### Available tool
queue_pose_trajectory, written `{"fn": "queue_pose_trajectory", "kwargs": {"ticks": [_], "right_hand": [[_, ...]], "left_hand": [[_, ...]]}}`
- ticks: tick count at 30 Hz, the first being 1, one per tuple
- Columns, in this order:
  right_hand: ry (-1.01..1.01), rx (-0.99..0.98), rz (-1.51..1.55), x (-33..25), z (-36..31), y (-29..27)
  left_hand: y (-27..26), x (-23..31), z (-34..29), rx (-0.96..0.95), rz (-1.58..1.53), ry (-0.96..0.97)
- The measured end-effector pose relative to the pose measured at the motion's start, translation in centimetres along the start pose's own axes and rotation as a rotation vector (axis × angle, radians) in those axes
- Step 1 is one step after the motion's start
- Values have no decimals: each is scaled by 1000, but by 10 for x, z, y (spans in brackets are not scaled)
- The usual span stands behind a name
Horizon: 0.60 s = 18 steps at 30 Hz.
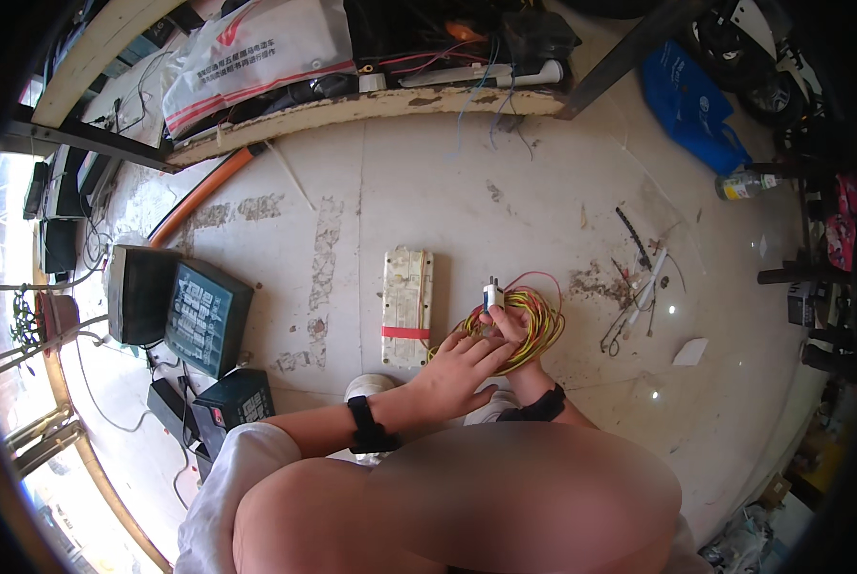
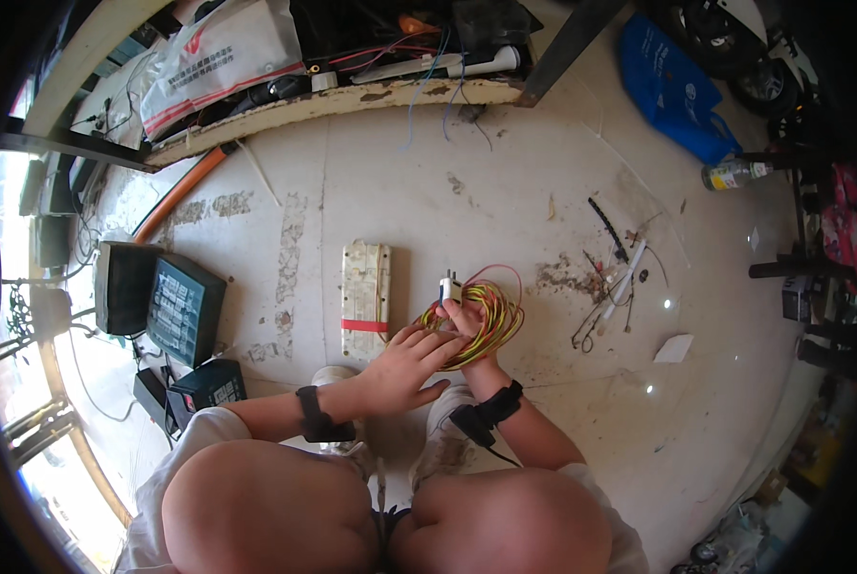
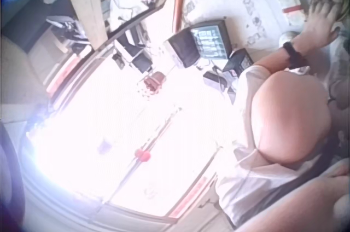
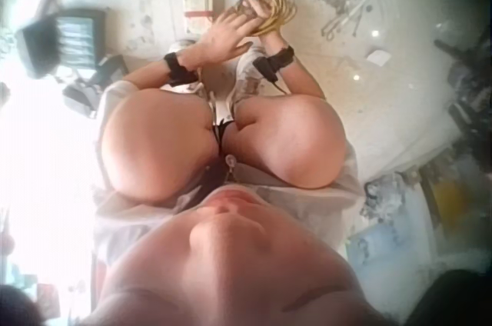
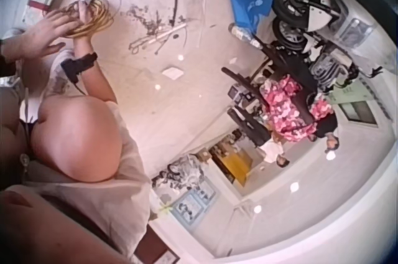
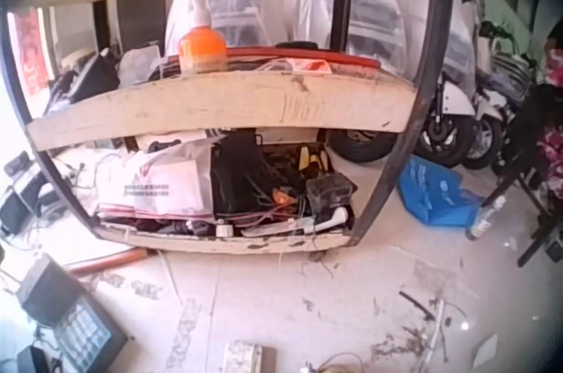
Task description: The person sits on the floor and untangles a bundle of multicolored wires connected to a power strip. They separate the wires, coil them neatly, and then wrap the coiled bundle around the power strip.
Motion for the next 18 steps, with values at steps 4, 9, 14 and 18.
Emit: {"fn": "queue_pose_trajectory", "kwargs": {"ticks": [4,9,14,18], "right_hand": [[-199,-221,141,1,2,9],[-90,-208,-23,32,16,-3],[-211,-346,-72,16,10,7],[45,-391,686,2,-21,4]], "left_hand": [[-10,-18,7,96,-136,-45],[-14,-54,26,31,165,-221],[-16,-70,44,-19,431,-102],[-18,-80,43,35,503,-151]]}}
Point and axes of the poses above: each hand's wrist, its own z-axis towards the middle knuckle, its own y-axis out of the palm, x = y × z, the point moved 8 cm from there along z, towards the middle knuckle, and after that the axes turned 8 degrees about -z, right-handed, at the moved point
